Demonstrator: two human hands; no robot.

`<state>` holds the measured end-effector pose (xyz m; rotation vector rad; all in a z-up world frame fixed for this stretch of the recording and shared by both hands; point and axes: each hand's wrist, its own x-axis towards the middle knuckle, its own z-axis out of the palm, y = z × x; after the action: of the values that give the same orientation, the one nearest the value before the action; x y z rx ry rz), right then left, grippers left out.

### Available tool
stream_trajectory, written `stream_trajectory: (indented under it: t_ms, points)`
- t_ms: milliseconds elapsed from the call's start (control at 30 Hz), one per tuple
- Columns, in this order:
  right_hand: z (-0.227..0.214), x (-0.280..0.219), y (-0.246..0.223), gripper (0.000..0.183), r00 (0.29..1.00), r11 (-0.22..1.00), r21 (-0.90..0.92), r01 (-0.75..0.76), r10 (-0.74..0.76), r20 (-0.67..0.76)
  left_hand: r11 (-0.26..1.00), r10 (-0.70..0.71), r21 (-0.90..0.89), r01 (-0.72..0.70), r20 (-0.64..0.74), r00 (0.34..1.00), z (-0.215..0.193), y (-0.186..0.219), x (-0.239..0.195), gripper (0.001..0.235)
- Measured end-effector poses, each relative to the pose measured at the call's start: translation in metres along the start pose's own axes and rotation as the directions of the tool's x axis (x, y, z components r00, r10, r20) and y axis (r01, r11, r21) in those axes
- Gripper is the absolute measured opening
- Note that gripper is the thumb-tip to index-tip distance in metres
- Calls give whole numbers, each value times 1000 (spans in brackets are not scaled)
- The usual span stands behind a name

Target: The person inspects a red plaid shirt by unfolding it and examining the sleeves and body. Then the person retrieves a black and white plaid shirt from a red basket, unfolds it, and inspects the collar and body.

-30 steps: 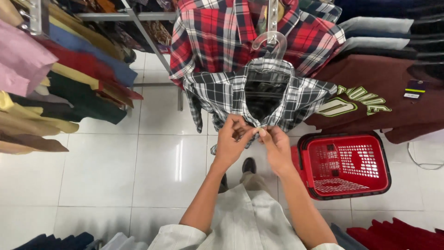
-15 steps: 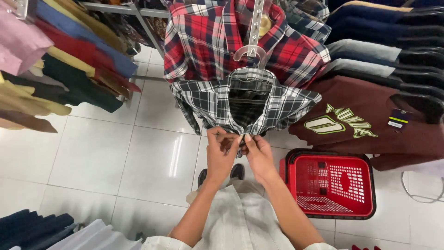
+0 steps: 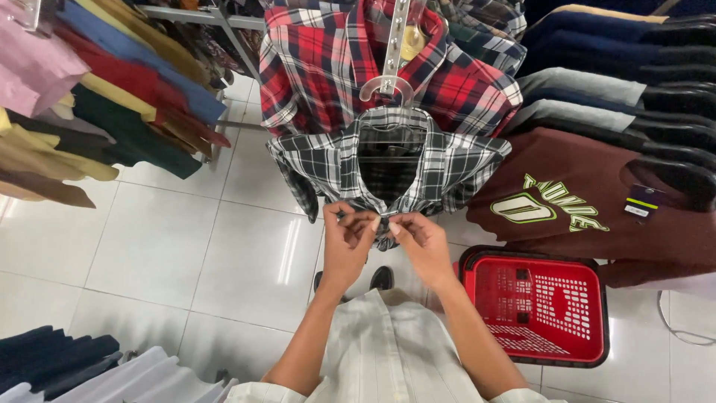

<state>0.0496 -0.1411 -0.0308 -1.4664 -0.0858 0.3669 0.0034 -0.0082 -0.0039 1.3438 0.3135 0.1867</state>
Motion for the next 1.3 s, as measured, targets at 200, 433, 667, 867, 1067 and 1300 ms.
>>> stream_trajectory:
  t_ms: [200,433,667,867,1067,1300]
  points:
    - [-6,7,1,10,994,993,-37,110,-109,25,999,37,-10,-37,-9,999,3,0,-1,33]
    - [-11,12,4,12,985,985,-43,165,-163,64,996,79,44,-78,-14,997,4,0,1,32]
    - [-14,18,10,10,975,979,-34,203,-199,102,998,58,21,-57,-57,997,5,0,2,39]
    - [-18,23,12,7,967,970,-57,236,-228,110,997,27,75,-21,-84,996,2,-2,7,26]
    - [-21,26,15,6,958,949,-146,280,-266,110,986,33,165,-18,-85,996,5,3,6,28]
    - [-13,21,4,3,948,916,-245,316,-294,125,947,111,314,-71,-114,987,16,12,2,22]
